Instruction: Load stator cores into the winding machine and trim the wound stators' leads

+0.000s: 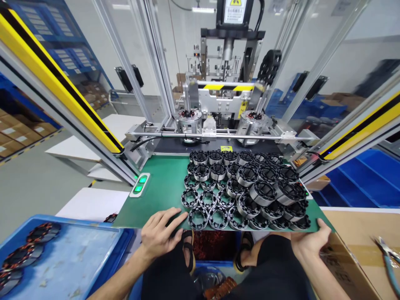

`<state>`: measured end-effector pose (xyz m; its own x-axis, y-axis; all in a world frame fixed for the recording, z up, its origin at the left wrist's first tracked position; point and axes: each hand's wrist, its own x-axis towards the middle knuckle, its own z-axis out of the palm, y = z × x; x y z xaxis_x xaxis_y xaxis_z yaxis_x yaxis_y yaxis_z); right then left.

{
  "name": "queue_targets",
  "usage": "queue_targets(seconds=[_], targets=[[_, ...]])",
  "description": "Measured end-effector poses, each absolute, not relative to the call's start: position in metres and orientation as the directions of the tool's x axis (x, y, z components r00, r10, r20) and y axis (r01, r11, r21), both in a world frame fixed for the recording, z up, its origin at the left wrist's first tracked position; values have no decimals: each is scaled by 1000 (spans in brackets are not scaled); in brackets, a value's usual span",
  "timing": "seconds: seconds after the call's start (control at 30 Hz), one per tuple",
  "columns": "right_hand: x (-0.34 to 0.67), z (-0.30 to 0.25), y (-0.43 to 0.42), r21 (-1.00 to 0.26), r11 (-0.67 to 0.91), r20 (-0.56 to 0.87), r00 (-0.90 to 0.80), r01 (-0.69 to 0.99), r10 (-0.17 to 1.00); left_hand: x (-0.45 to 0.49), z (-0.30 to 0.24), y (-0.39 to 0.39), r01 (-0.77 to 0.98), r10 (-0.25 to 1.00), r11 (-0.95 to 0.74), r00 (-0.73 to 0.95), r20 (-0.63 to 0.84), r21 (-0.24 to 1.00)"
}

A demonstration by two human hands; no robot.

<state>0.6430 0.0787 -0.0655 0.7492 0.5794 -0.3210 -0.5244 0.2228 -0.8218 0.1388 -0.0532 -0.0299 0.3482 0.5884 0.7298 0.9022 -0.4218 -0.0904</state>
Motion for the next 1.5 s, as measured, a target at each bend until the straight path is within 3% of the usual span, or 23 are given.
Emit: queue_targets(seconds=[0.5,0.87,1.07,1.5], targets=[[645,-71,85,-737,333,-327,741,-588,586,143,-24,-51,899,568,-429,348,746,-92],[658,-80,82,-733,309,-348,724,-606,595,141,-28,-51,900,568,-425,347,746,-96],[655,-81,82,-800,263,-308,745,-539,591,141,-29,-52,898,569,-431,348,745,-89],[652,-76,83,-815,283,-274,766,-507,582,140,-29,-52,897,570,-431,355,741,-98]])
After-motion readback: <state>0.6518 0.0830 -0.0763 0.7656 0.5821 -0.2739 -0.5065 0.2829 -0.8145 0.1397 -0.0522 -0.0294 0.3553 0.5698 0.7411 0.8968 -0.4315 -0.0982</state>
